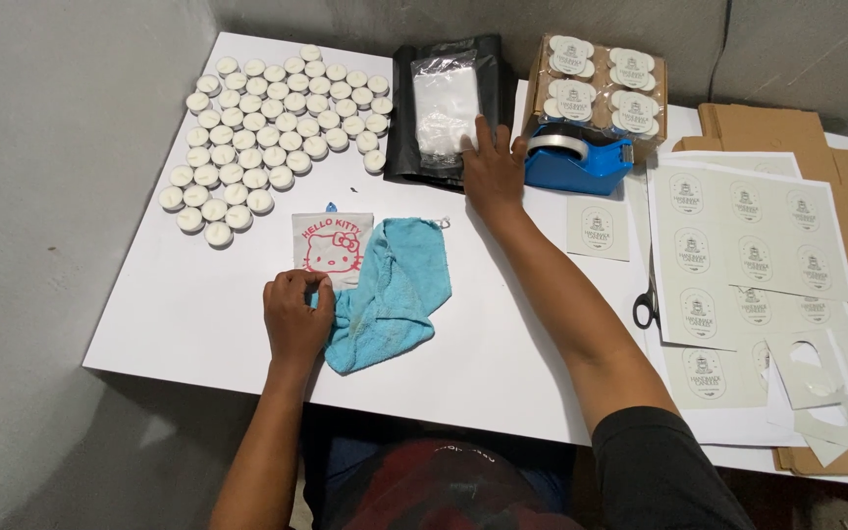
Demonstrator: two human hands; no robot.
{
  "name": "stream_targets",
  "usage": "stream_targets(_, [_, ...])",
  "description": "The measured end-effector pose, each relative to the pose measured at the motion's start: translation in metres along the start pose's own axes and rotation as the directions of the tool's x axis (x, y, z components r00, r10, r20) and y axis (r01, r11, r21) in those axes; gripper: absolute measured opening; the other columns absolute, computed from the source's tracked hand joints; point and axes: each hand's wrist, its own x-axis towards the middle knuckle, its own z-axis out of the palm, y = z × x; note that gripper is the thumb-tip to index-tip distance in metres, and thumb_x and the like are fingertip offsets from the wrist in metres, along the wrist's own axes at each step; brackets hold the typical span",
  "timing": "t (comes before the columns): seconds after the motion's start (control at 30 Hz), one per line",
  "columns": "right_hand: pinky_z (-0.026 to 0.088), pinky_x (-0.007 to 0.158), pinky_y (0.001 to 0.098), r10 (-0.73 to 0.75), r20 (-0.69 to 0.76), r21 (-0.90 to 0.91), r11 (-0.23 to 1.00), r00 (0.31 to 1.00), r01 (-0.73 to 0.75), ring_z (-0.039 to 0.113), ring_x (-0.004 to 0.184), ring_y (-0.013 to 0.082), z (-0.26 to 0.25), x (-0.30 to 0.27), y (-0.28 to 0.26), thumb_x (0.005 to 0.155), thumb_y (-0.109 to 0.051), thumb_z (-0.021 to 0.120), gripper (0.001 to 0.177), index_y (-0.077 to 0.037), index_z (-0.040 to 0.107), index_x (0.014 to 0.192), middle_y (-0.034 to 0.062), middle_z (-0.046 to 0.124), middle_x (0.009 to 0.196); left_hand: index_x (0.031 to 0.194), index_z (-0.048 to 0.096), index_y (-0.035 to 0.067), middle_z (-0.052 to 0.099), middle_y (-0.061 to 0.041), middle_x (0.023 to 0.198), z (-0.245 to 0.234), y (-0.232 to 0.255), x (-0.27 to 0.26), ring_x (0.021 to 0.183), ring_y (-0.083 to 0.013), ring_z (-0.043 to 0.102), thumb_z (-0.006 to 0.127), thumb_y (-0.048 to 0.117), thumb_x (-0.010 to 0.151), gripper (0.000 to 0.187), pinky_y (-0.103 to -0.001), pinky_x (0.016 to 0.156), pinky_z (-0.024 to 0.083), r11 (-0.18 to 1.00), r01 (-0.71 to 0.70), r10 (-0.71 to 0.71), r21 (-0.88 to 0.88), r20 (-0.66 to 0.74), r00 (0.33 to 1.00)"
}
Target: Cutting individual circular labels from a printed sheet with scissors and cleaning tealight candles with a cloth.
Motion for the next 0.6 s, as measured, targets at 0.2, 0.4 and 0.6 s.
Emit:
stream_targets(0.2, [0.026, 0.075, 0.0416, -0.157, -0.393, -0.096, 0.987, 0.906, 0.129, 0.048, 0.094, 0.0263, 0.0, 0.008, 0.006, 0.084, -0.004, 0.079, 0.018, -0.015, 0.068, 0.075, 0.0072, 0.062, 0.104, 0.095, 0.074, 0.01, 0.065, -0.01, 0.089, -0.002, 0.003, 0.001, 0.087, -0.0271, 0.064, 0.07, 0.017, 0.096, 0.008, -0.04, 0.079, 0.052, 1.0, -0.01, 0.01, 0.009, -0.007, 1.0])
stream_targets(0.4, [0.027, 0.07, 0.0399, -0.193, -0.382, -0.129, 0.98, 0.904, 0.155, 0.042, 0.076, 0.0229, 0.009, 0.009, 0.011, 0.077, -0.003, 0.076, 0.024, -0.017, 0.06, 0.068, 0.0025, 0.047, 0.084, 0.095, 0.074, 0.008, 0.066, -0.012, 0.089, -0.004, 0.007, 0.002, 0.086, -0.0281, 0.065, 0.07, 0.016, 0.096, 0.009, -0.04, 0.078, 0.053, 1.0, -0.011, 0.011, 0.0, -0.006, 1.0])
stream_targets(0.6, [0.034, 0.072, 0.0394, -0.118, -0.24, 0.001, 0.993, 0.964, 0.122, 0.05, 0.082, 0.0255, -0.034, -0.001, -0.011, 0.066, -0.01, 0.084, 0.024, -0.012, 0.073, 0.087, 0.0045, 0.052, 0.093, 0.096, 0.074, 0.009, 0.065, -0.011, 0.09, -0.003, 0.005, 0.0, 0.087, -0.0281, 0.065, 0.07, 0.016, 0.095, 0.008, -0.041, 0.079, 0.052, 1.0, -0.019, 0.019, 0.009, -0.013, 1.0])
